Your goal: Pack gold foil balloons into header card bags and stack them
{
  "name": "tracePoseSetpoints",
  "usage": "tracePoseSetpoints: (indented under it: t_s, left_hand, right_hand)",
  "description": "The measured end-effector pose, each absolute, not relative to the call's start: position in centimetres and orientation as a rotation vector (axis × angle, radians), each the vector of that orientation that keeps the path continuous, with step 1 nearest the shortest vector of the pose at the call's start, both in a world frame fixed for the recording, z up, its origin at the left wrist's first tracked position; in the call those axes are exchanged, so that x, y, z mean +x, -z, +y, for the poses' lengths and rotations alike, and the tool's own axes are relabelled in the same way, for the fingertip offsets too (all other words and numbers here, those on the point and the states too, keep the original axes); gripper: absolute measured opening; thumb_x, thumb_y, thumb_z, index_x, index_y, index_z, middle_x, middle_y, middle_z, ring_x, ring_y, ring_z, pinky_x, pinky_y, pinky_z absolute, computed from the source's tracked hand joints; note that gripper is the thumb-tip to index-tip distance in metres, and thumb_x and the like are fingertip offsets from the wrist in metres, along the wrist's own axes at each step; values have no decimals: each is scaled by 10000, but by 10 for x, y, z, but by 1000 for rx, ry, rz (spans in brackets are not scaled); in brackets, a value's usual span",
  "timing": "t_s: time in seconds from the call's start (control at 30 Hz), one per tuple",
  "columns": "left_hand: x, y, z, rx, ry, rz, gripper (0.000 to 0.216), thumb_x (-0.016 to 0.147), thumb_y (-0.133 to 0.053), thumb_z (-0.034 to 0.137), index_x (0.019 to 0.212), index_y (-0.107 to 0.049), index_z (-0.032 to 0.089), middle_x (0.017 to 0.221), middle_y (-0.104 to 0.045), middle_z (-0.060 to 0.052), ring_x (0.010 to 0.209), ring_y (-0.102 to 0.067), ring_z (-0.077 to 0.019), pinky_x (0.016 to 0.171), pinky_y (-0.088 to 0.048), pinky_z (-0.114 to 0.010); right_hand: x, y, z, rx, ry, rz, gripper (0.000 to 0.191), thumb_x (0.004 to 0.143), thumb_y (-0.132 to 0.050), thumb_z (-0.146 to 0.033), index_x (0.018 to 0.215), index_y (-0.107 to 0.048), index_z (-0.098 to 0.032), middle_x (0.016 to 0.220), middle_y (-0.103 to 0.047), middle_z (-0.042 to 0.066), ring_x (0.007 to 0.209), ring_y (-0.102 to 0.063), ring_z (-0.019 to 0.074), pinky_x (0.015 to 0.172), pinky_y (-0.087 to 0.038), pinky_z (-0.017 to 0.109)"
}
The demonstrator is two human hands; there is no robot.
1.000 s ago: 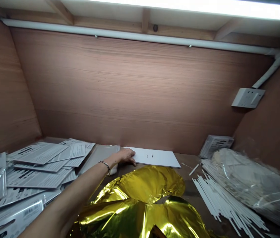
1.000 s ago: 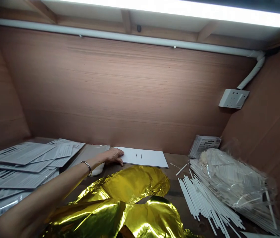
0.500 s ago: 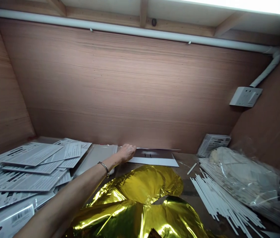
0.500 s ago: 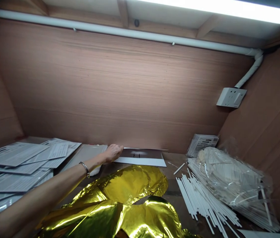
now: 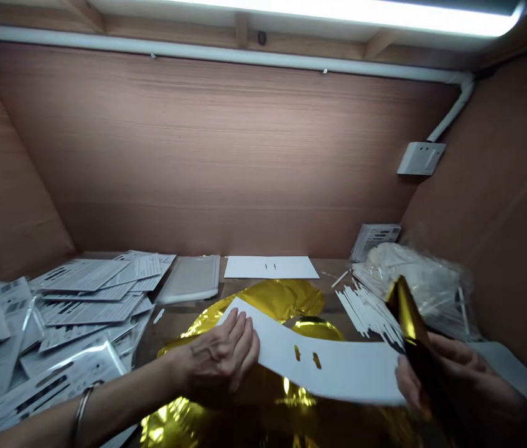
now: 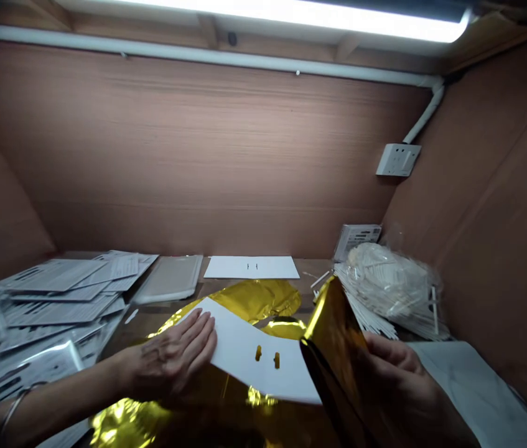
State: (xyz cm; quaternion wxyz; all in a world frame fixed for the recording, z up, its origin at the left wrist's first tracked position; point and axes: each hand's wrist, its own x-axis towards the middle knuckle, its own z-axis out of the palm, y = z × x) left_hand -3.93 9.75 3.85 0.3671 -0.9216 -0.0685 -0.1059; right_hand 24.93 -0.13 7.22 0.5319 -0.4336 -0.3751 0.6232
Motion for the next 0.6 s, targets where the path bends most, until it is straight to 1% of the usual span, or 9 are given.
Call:
tracePoseSetpoints:
  t_s: [0.07, 0.17, 0.27, 0.33, 0.37, 0.43, 0.5, 0.53, 0.6]
  left_hand:
    - [-55, -37, 76, -2369, 239, -121, 335, 733, -315, 112, 1002, -484, 8, 986, -540, -225, 958, -473, -355, 782, -376, -511]
    - [-72, -32, 60, -2386, 237, -147, 297, 746, -329, 94, 976, -502, 22, 974, -555, -208, 978, -468, -340, 799, -375, -505]
    - [-80, -25, 55, -2460, 448, -358, 280, 760, -363, 81, 1015, -479, 93, 1042, -537, -154, 1084, -381, -311, 864, -312, -520]
    - [-76, -21, 53, -2460, 814, -699, 345, 762, -436, 157, 1105, -402, 141, 1170, -440, -149, 1164, -258, -310, 895, -253, -536]
    - [-70, -18, 51, -2441, 1052, -919, 438, 752, -476, 222, 1161, -336, 154, 1227, -370, -157, 1184, -209, -310, 900, -250, -527]
    - [-53, -14, 45, -2418, 1593, -1328, 607, 743, -481, 352, 1237, -182, 165, 1274, -285, -174, 1179, -236, -292, 876, -319, -464]
    - [-32, -9, 34, -2476, 2137, -1582, 572, 787, -381, 403, 1248, -130, 176, 1233, -349, -158, 1096, -388, -243, 804, -408, -362]
    - [-21, -6, 27, -2523, 2378, -1629, 508, 809, -326, 405, 1234, -171, 173, 1182, -414, -144, 1028, -458, -216, 765, -431, -319]
    - [-2, -1, 16, -2626, 2686, -1662, 436, 807, -317, 423, 1140, -337, 143, 1021, -532, -113, 880, -539, -187, 685, -450, -265]
  right_hand:
    - [246, -70, -6, -1109, -1538, -879, 158, 591, -663, -275, 565, -577, -144, 483, -529, -4, 425, -459, 73, 397, -324, 169]
    - [233, -40, -11, -1290, -1612, -856, 199, 564, -675, -277, 540, -544, -128, 469, -485, -37, 393, -402, 39, 379, -282, 152]
    - [220, -3, -15, -1531, -1627, -970, 250, 536, -655, -329, 487, -519, -124, 407, -467, -39, 345, -367, 40, 346, -244, 167]
    - [216, 13, -17, -1633, -1589, -1060, 253, 538, -626, -342, 473, -506, -129, 385, -459, -38, 331, -358, 47, 334, -228, 176]
    - [215, 18, -17, -1659, -1563, -1093, 249, 542, -613, -337, 462, -493, -135, 376, -449, -43, 325, -350, 47, 330, -219, 178]
    - [213, 22, -16, -1682, -1512, -1143, 241, 548, -593, -315, 437, -462, -146, 364, -430, -49, 319, -343, 47, 325, -213, 179]
    - [211, 22, -14, -1701, -1477, -1164, 224, 554, -575, -296, 432, -451, -155, 359, -421, -52, 315, -349, 54, 321, -216, 183]
    - [210, 21, -14, -1712, -1470, -1167, 213, 558, -568, -291, 437, -454, -158, 355, -415, -55, 309, -348, 57, 316, -215, 184]
    - [208, 20, -12, -1746, -1454, -1181, 200, 562, -559, -288, 442, -463, -160, 343, -400, -58, 296, -339, 61, 307, -209, 189]
